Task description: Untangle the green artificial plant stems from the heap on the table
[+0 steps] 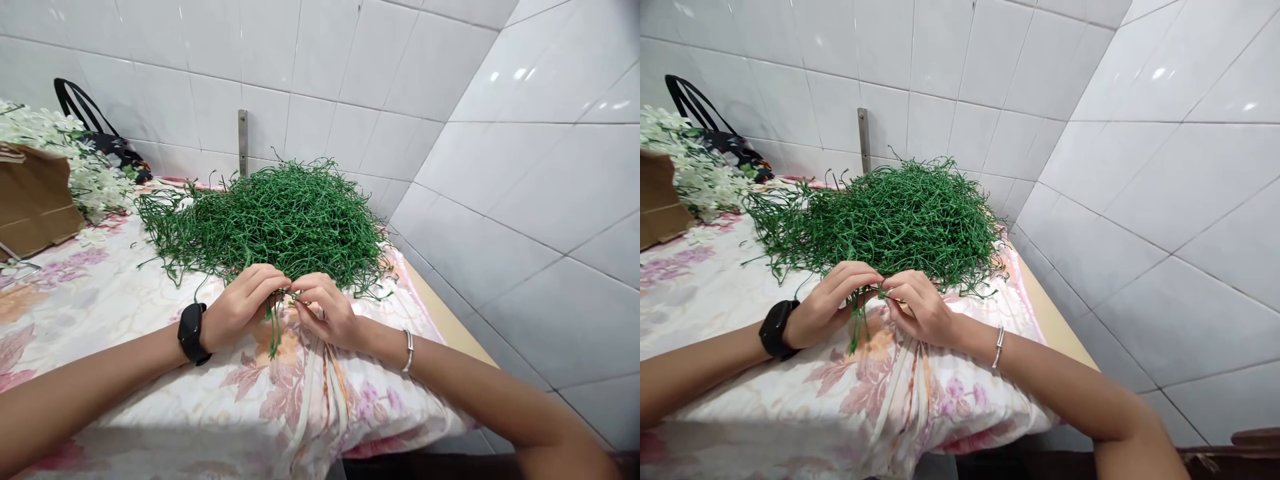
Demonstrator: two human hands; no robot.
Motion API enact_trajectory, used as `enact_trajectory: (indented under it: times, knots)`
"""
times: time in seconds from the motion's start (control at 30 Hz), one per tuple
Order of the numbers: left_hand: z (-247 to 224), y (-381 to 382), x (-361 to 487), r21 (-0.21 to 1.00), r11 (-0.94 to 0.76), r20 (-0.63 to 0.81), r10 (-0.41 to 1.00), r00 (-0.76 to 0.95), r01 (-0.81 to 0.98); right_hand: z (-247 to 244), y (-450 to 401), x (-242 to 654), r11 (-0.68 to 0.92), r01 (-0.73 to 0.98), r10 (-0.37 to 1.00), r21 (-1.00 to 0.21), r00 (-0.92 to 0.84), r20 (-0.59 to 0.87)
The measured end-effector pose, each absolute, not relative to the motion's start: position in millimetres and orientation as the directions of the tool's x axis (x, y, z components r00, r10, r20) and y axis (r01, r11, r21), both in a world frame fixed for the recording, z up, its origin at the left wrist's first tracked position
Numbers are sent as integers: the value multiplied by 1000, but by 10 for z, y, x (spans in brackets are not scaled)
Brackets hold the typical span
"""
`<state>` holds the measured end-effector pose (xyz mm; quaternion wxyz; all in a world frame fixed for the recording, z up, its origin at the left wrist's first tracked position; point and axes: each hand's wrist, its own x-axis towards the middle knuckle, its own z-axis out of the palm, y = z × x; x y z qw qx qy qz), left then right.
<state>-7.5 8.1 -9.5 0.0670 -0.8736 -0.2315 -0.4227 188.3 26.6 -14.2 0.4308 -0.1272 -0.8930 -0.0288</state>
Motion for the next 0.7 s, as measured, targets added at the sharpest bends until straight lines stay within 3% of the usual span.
enact_trajectory:
  times: [0.27,0.53,0.7]
  knots:
    - [-55,35,-106,33,-873,790,321,522,486,-138,247,1887,981,189,139,-38,-555,820]
    - [-125,59,-83,84,-845,772,390,502,528,-99,236,1909,973,131,229,-187,-563,794]
    - [-156,62,-63,97,-834,770,409,490,543,-119,227,1885,966,151,260,-211,-594,762]
